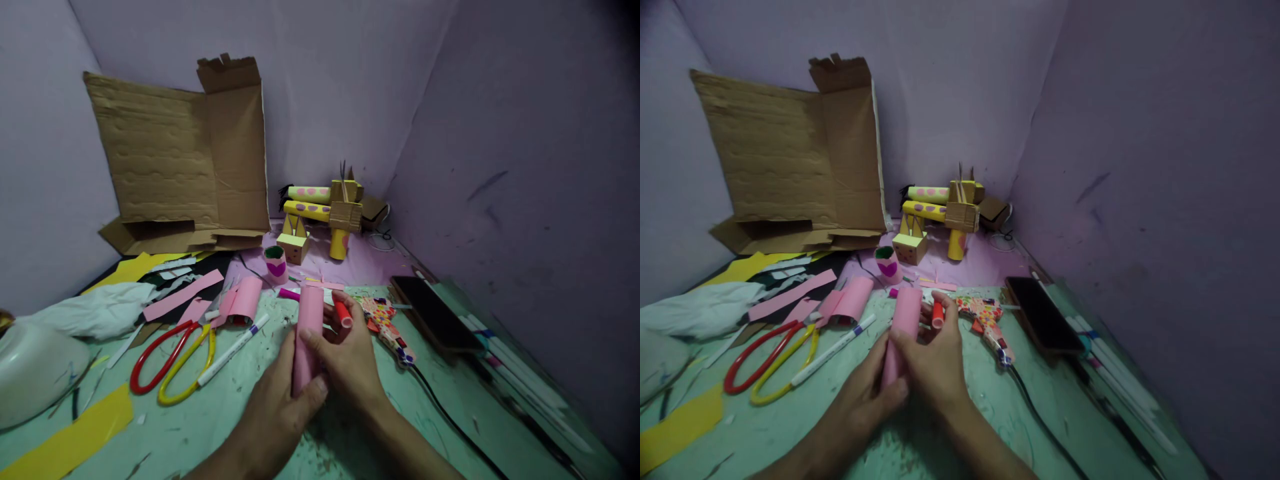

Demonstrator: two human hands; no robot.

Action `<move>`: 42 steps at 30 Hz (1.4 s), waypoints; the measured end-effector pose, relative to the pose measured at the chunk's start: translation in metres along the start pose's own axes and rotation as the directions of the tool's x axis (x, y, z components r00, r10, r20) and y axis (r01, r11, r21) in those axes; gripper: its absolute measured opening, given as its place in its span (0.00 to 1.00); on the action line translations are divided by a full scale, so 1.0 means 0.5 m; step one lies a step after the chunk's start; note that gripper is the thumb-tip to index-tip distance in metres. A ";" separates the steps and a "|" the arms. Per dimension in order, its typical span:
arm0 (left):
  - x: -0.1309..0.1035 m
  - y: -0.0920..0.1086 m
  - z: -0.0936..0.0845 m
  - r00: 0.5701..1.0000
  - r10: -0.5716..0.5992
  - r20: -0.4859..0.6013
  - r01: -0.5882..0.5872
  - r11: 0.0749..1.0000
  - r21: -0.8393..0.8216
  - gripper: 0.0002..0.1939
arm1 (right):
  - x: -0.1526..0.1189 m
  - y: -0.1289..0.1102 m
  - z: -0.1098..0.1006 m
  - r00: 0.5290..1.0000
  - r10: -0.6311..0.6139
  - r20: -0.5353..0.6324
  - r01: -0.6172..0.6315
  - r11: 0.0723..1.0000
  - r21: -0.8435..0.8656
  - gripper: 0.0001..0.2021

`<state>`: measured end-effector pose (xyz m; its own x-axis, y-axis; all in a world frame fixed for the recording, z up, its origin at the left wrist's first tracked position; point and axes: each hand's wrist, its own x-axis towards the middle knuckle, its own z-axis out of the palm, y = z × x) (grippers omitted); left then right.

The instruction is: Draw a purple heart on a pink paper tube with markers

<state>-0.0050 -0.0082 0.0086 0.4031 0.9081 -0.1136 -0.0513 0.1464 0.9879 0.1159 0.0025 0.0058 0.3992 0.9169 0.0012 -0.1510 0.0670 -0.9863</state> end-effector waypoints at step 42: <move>0.036 -0.042 -0.015 0.997 -0.072 -0.002 0.069 0.972 -0.225 0.23 | 0.015 -0.009 -0.048 0.714 -0.685 0.143 0.681 0.635 -0.364 0.05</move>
<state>-0.0037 0.0079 -0.0149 0.4036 0.8962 -0.1844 -0.2275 0.2935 0.9285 0.1415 -0.0003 0.0063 0.2596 0.6654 0.6999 0.5053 0.5241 -0.6856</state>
